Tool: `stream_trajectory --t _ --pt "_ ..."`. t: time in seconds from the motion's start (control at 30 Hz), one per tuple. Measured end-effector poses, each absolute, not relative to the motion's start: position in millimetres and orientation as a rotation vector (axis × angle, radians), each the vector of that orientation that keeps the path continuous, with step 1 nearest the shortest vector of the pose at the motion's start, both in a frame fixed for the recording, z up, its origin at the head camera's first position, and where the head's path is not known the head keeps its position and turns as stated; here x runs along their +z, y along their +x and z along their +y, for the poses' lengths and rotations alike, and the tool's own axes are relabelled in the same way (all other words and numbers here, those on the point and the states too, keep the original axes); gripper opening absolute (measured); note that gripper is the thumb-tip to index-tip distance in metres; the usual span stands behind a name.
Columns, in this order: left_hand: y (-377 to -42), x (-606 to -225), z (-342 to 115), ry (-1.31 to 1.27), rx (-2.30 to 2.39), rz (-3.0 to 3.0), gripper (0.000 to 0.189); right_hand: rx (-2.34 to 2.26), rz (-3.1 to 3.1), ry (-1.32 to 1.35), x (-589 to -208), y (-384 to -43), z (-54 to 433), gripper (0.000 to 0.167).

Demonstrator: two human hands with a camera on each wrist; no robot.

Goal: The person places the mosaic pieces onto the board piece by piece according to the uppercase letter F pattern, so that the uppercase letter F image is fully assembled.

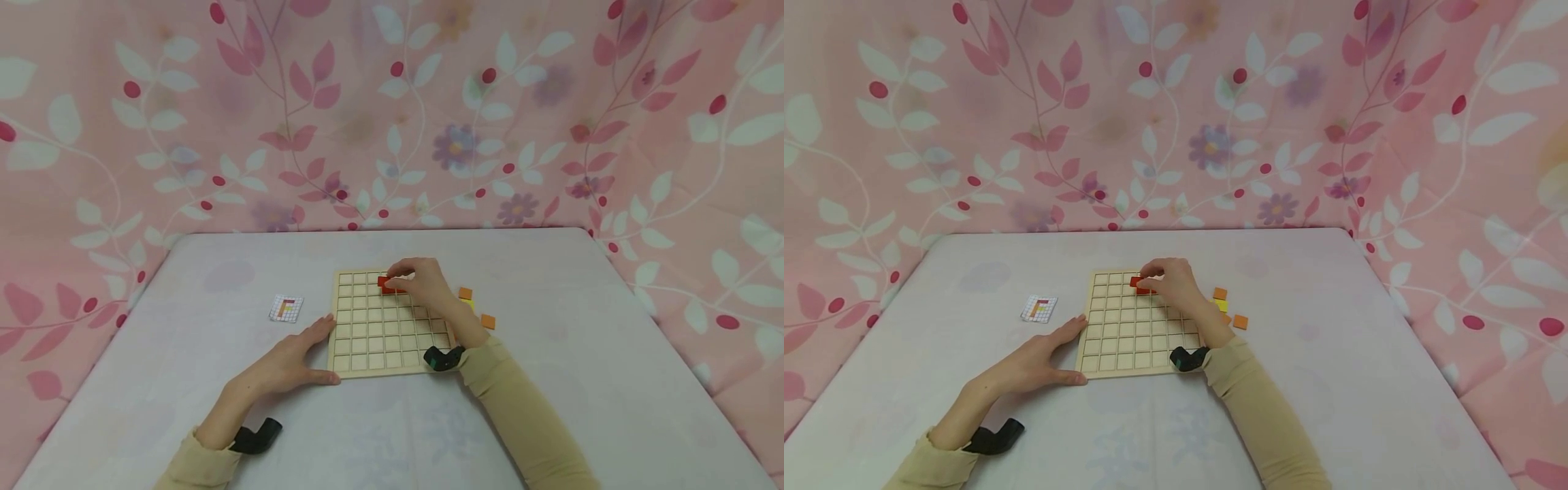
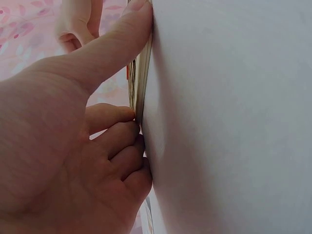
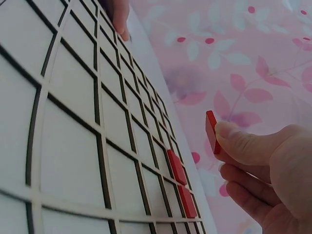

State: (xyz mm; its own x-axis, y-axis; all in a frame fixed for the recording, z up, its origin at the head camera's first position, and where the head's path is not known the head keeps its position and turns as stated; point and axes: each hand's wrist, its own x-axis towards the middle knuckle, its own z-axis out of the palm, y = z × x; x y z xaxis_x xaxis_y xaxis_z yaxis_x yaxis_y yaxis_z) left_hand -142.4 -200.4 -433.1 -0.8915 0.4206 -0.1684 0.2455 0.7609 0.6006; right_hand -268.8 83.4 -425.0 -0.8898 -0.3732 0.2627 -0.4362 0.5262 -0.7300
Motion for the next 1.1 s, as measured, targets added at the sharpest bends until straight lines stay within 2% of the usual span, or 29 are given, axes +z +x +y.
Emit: stream_trajectory --t 0.33,1.1 --pt "-143 -433 -199 0.521 0.848 2.662 0.106 1.341 -2.697 0.705 -427 -265 64 0.016" --pt "-144 -433 -201 0.523 0.850 2.663 0.106 1.200 -2.703 0.651 -444 -267 57 0.019"
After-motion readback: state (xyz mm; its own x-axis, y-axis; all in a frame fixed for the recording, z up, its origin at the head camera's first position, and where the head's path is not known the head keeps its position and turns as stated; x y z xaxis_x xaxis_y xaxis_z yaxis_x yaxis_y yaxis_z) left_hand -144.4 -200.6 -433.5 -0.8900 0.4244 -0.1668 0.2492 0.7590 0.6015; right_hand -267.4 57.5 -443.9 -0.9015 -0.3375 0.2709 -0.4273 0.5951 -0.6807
